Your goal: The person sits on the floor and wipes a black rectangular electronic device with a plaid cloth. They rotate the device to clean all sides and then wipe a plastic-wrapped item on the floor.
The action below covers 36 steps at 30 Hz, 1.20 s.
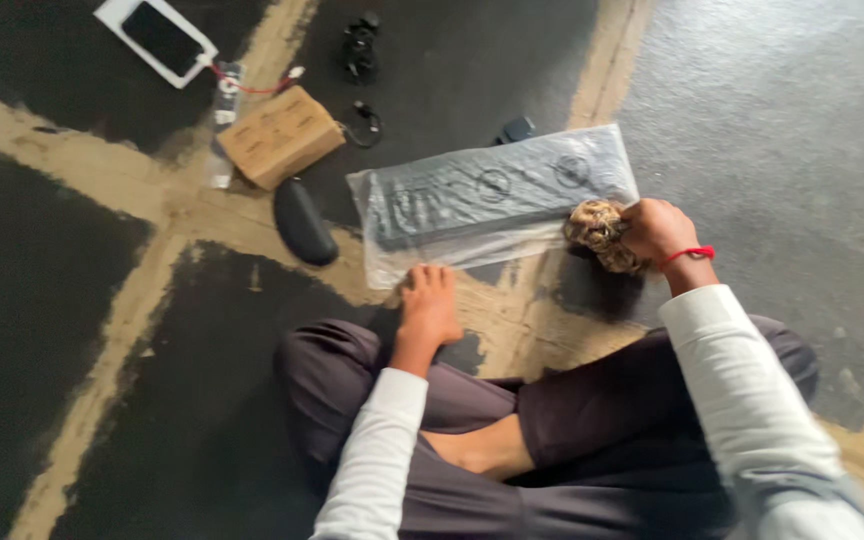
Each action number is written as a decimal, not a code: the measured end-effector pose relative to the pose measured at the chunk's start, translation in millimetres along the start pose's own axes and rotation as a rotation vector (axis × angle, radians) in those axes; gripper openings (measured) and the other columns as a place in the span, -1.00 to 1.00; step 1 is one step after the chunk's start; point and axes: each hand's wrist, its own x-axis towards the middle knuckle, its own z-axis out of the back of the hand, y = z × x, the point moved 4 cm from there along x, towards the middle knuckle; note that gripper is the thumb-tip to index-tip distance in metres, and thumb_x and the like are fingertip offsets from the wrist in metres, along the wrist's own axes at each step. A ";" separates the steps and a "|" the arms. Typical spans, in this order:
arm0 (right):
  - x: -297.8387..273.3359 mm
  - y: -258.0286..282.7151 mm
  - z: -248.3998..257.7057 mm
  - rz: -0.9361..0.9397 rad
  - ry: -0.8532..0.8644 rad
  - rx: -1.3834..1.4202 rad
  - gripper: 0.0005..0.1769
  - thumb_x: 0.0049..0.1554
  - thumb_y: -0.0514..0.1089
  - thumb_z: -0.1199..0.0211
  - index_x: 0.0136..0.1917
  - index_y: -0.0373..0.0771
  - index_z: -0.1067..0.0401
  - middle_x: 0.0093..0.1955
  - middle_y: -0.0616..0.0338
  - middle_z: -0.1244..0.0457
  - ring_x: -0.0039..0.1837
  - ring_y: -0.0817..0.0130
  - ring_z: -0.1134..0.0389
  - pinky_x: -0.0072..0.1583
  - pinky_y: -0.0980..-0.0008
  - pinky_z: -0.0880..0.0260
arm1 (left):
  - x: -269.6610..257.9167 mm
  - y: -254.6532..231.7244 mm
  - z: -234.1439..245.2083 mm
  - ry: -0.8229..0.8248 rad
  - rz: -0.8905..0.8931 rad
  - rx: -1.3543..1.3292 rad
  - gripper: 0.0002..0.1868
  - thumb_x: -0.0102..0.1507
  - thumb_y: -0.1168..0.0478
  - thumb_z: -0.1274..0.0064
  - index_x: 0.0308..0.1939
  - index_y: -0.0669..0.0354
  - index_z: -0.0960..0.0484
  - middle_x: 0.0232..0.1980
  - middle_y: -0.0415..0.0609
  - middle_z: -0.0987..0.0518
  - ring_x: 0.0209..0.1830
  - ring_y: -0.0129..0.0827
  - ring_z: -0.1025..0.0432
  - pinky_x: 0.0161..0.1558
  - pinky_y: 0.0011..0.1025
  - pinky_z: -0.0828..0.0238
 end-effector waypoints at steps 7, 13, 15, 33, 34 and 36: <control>-9.3 42.2 55.4 -0.052 -0.118 0.160 -0.71 -0.05 -0.11 -0.30 -0.02 -0.02 -0.64 -0.08 -0.11 -0.40 0.03 -0.15 -0.40 0.06 -0.04 -0.42 | -1.0 -9.9 19.6 -0.308 0.035 -0.278 -0.32 0.19 0.06 -0.24 0.32 0.21 -0.41 0.25 0.15 -0.38 0.32 0.08 -0.23 0.17 0.09 -0.27; -36.6 164.8 31.9 0.440 -0.174 0.381 -0.57 -0.16 -0.17 -0.34 0.04 -0.12 -0.63 -0.03 0.05 -0.36 0.01 -0.05 -0.42 0.06 0.03 -0.46 | 21.5 -31.5 38.6 -0.467 -0.236 -0.280 -0.46 0.16 0.13 -0.26 0.15 0.30 -0.52 0.20 0.22 -0.40 0.22 0.11 -0.26 0.20 0.03 -0.27; -23.3 167.5 14.5 0.434 -0.085 0.279 -0.68 -0.15 -0.16 -0.36 -0.06 -0.12 -0.63 -0.06 -0.01 -0.37 -0.01 -0.06 -0.42 0.03 0.02 -0.46 | 25.6 -31.2 35.8 -0.415 -0.209 -0.270 -0.52 0.14 0.16 -0.26 0.10 0.23 -0.57 0.15 0.15 -0.43 0.22 0.06 -0.28 0.18 0.02 -0.26; 28.7 63.5 33.8 -0.140 -0.107 0.055 -0.61 -0.04 -0.01 -0.37 0.06 -0.15 -0.54 0.02 -0.17 -0.39 0.05 -0.21 -0.41 0.06 -0.10 -0.45 | 33.2 -19.9 42.0 -0.381 -0.177 -0.437 -0.58 0.11 0.14 -0.27 0.03 0.14 -0.63 0.05 -0.03 -0.47 0.13 -0.06 -0.31 0.12 -0.08 -0.27; 25.0 78.9 27.8 -0.090 -0.127 0.040 -0.53 0.02 0.00 -0.36 0.18 -0.14 -0.44 0.11 -0.24 -0.33 0.01 -0.24 -0.41 0.01 -0.13 -0.45 | 34.4 -19.6 41.9 -0.370 -0.168 -0.438 -0.59 0.11 0.14 -0.27 0.02 0.14 -0.63 0.05 -0.03 -0.47 0.14 -0.06 -0.30 0.12 -0.07 -0.26; 16.4 108.6 16.4 0.002 -0.138 0.020 -0.38 0.07 0.00 -0.35 0.35 -0.17 -0.29 0.26 -0.35 -0.21 -0.05 -0.26 -0.42 -0.08 -0.11 -0.47 | 35.0 -20.3 42.0 -0.358 -0.159 -0.416 -0.60 0.10 0.14 -0.27 0.00 0.16 -0.63 0.06 -0.02 -0.47 0.15 -0.05 -0.30 0.13 -0.06 -0.26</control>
